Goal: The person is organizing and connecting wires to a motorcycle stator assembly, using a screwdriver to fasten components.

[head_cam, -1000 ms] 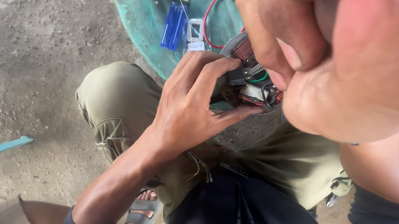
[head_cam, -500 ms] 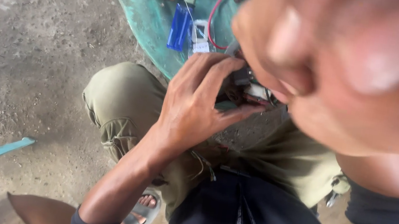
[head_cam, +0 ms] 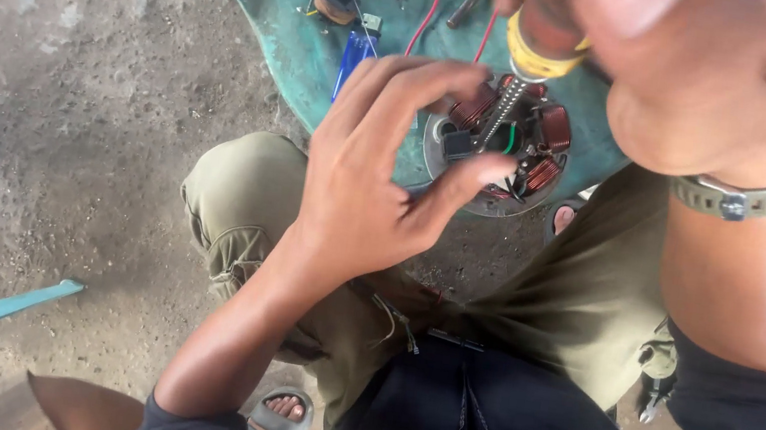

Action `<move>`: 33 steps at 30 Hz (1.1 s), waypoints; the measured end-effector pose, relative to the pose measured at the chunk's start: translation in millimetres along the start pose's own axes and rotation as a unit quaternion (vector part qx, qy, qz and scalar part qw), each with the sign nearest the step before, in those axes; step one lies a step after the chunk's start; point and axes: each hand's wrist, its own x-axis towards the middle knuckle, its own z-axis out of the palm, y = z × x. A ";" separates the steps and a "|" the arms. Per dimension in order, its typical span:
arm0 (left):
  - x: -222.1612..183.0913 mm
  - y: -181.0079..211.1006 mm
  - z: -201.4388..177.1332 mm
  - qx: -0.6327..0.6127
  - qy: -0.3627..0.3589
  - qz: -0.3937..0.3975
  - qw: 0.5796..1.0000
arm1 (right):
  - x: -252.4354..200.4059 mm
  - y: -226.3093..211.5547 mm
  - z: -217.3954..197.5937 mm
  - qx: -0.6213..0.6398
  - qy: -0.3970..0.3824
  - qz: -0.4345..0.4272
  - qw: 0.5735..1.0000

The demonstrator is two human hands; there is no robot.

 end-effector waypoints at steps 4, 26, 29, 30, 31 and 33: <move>17.0 0.8 7.7 -0.057 -0.012 0.027 0.998 | -13.2 10.6 -5.9 -0.021 -0.005 0.070 0.997; 42.7 23.6 -57.9 0.291 -0.062 0.236 0.925 | -54.9 -13.5 -8.8 -0.570 -0.016 -0.076 0.818; 43.2 23.1 -58.5 0.315 -0.049 0.254 0.913 | -50.8 -9.1 -8.0 -0.533 -0.005 -0.093 0.841; 43.6 22.0 -58.2 0.330 -0.039 0.267 0.904 | -49.3 -7.4 -8.0 -0.483 0.000 -0.098 0.870; 42.8 22.5 -58.7 0.331 -0.039 0.268 0.904 | -50.0 -6.9 -8.8 -0.484 0.000 -0.099 0.870; 41.6 23.4 -59.4 0.330 -0.043 0.277 0.901 | -52.3 -6.4 -10.3 -0.408 -0.036 -0.022 0.912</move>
